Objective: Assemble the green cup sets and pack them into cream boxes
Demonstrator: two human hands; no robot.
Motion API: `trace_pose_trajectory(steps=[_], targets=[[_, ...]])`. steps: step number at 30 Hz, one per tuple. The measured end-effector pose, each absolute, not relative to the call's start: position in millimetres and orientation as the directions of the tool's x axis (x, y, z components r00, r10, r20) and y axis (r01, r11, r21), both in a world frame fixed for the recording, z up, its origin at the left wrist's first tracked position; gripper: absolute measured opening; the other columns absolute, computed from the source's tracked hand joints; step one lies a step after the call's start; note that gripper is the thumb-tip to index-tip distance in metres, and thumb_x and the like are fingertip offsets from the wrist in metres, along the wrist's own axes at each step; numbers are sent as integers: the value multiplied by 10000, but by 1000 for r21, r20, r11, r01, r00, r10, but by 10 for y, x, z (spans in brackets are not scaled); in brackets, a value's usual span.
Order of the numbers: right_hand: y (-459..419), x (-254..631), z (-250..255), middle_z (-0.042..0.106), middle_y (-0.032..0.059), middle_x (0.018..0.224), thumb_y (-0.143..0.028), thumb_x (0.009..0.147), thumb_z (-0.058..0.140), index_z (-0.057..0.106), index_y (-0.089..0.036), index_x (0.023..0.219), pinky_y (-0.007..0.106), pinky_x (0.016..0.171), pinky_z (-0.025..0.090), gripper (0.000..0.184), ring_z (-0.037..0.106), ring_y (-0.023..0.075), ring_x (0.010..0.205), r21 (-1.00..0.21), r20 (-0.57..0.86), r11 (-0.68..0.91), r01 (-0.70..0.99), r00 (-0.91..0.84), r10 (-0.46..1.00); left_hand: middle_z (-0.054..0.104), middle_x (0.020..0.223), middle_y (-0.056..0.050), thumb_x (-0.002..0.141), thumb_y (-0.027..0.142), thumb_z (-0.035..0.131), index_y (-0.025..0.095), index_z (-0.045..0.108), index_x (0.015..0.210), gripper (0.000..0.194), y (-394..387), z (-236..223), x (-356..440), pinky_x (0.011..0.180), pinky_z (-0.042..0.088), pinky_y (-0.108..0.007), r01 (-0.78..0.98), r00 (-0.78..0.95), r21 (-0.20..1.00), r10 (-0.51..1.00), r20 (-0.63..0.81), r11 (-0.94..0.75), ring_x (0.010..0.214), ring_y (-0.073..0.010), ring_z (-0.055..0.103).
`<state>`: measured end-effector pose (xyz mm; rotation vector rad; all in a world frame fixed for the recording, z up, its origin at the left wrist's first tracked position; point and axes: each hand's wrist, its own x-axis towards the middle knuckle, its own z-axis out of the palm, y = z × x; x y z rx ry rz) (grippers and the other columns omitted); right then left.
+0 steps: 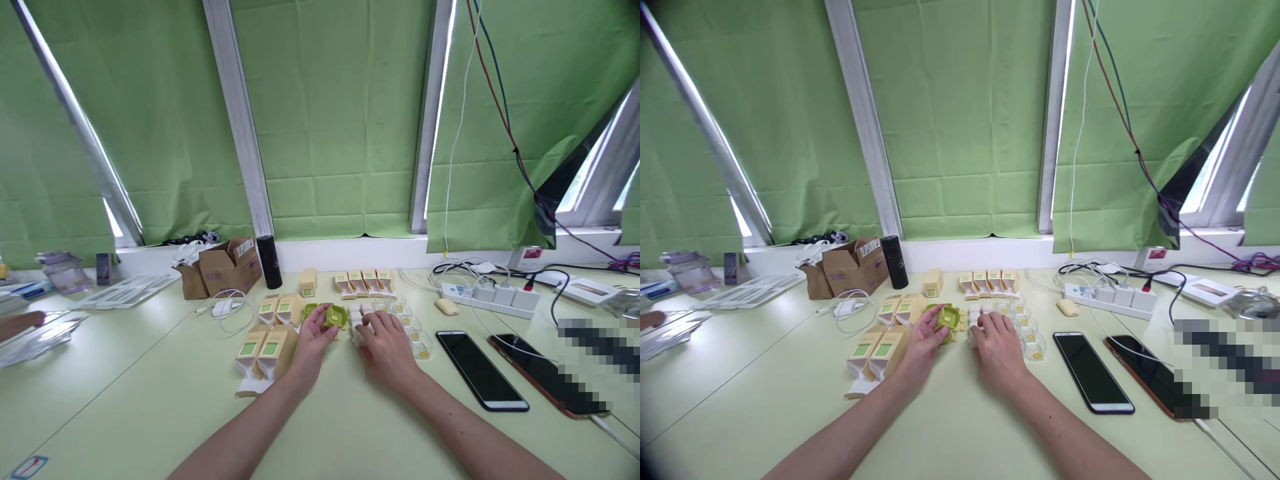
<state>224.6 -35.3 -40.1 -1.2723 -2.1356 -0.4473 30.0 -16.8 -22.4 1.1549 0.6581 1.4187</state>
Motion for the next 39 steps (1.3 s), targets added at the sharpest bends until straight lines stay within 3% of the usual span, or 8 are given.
trace_pose_trajectory(steps=[6, 13, 17, 21, 26, 30, 34, 39], targets=[[-304, 2210, -451, 669, 140, 1121, -183, 826, 734, 709, -195, 993, 443, 936, 362, 170, 515, 331, 1119, 60, 587, 452, 890, -398, 705, 733, 1209, -92, 714, 309, 909, 233, 596, 1242, 618, -177, -218, 296, 933, 530, -338, -418, 134, 885, 949, 286, -208, 1078, -231, 699], [-287, 2211, -455, 668, 134, 1099, -97, 827, 681, 698, -194, 953, 431, 938, 365, 160, 515, 322, 1120, 81, 582, 451, 889, -409, 702, 736, 1200, -92, 711, 329, 909, 234, 590, 1237, 622, -156, -246, 289, 903, 533, -329, -389, 120, 892, 947, 298, -231, 1046, -227, 706], [-289, 2228, -448, 668, 135, 1164, -93, 851, 659, 704, -201, 1026, 440, 954, 375, 210, 514, 326, 1153, 1, 642, 461, 888, -354, 680, 733, 1209, -93, 711, 343, 904, 236, 599, 1236, 617, -143, -260, 276, 885, 542, -331, -381, 93, 893, 951, 294, -239, 1043, -231, 705], [-300, 2269, -431, 660, 133, 1217, -172, 933, 619, 679, -206, 1166, 447, 939, 414, 242, 539, 324, 1142, -216, 719, 505, 836, -213, 661, 734, 1216, -93, 714, 333, 897, 231, 602, 1246, 617, -136, -257, 268, 890, 544, -334, -394, 75, 884, 950, 303, -250, 1051, -232, 706], [-318, 2280, -372, 676, 100, 1123, -354, 1003, 605, 662, -226, 1180, 413, 884, 482, 226, 606, 274, 1018, -634, 702, 624, 457, 1, 713, 732, 1244, -95, 737, 323, 880, 226, 621, 1260, 592, -124, -263, 263, 944, 532, -340, -420, 80, 875, 950, 302, -243, 1081, -223, 698], [-327, 2226, -334, 702, 72, 1019, -531, 950, 693, 711, -232, 1151, 363, 766, 493, 361, 617, 224, 846, -870, 493, 492, 25, 71, 867, 732, 1260, -112, 732, 332, 877, 215, 650, 1252, 580, -106, -282, 258, 1004, 517, -370, -430, 90, 870, 947, 308, -242, 1146, -250, 691], [-323, 2166, -305, 623, 3, 719, -611, 839, 796, 745, -199, 1004, 302, 606, 410, 447, 514, 157, 632, -894, 286, 268, -359, 3, 958, 732, 1264, -119, 737, 324, 865, 200, 680, 1245, 555, -100, -297, 249, 1038, 506, -386, -442, 93, 870, 953, 288, -219, 1158, -257, 692], [-327, 2151, -280, 642, 16, 767, -524, 732, 920, 737, -199, 891, 263, 584, 412, 405, 567, 156, 702, -792, 149, 74, -606, -73, 986, 726, 1296, -107, 747, 323, 852, 210, 713, 1234, 518, -119, -300, 247, 1047, 501, -383, -447, 93, 873, 960, 264, -197, 1176, -263, 682]])
